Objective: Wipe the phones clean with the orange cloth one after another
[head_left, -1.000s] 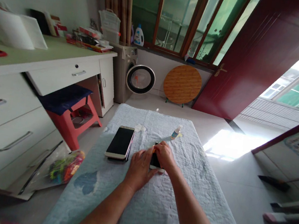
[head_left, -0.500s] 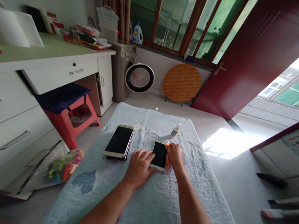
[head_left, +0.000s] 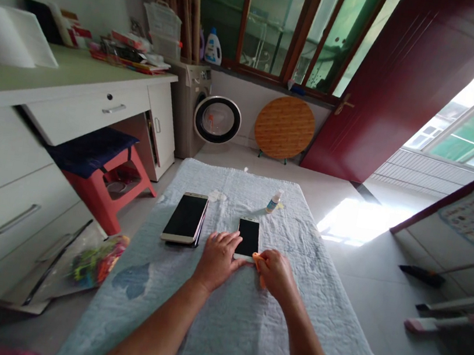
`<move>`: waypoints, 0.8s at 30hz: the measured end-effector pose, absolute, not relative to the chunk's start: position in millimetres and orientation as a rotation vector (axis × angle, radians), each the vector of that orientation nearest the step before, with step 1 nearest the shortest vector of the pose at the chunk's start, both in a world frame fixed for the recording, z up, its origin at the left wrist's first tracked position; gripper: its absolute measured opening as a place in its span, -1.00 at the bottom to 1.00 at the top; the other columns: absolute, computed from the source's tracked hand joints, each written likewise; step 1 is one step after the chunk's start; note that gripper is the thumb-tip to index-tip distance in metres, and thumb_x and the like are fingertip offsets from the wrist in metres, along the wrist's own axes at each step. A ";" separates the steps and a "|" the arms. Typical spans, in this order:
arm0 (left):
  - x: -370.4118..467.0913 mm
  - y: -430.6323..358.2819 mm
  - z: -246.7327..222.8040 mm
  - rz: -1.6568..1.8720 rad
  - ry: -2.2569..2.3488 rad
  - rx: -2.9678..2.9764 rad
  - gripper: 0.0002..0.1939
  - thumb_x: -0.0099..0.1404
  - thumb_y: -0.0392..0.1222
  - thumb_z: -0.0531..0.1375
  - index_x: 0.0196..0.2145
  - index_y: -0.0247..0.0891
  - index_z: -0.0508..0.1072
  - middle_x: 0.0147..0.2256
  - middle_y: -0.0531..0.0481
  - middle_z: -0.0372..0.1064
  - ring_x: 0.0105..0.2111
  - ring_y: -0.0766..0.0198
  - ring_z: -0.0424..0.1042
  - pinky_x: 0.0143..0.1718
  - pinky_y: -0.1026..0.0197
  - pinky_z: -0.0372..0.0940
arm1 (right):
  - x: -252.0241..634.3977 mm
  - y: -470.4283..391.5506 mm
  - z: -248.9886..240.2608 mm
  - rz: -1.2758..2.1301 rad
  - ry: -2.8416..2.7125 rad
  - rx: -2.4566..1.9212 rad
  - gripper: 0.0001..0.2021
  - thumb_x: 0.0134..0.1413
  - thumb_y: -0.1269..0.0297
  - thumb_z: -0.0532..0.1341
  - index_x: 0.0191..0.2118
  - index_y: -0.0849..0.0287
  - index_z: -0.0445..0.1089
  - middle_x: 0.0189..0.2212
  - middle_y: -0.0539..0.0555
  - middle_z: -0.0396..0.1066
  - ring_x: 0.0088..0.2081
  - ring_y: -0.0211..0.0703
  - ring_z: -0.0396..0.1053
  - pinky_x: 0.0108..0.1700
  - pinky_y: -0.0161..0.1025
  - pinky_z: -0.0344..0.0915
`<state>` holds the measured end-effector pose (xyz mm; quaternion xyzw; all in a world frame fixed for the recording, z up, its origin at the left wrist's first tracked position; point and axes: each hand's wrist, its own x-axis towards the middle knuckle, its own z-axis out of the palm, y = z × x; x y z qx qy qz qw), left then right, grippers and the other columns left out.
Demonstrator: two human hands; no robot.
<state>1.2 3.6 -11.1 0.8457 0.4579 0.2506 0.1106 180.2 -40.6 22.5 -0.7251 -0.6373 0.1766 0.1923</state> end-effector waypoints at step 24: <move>-1.4 7.9 -8.1 0.566 1.348 2.445 -0.67 0.37 -0.14 0.14 0.08 -0.02 0.41 0.20 0.03 0.25 0.17 0.06 0.22 0.21 -0.11 0.05 | 141.4 -44.5 23.1 0.409 -2.105 -1.790 -0.85 0.12 0.51 0.13 -0.40 0.19 0.39 -0.37 0.03 0.34 -0.33 -0.25 0.25 -0.23 -0.34 0.09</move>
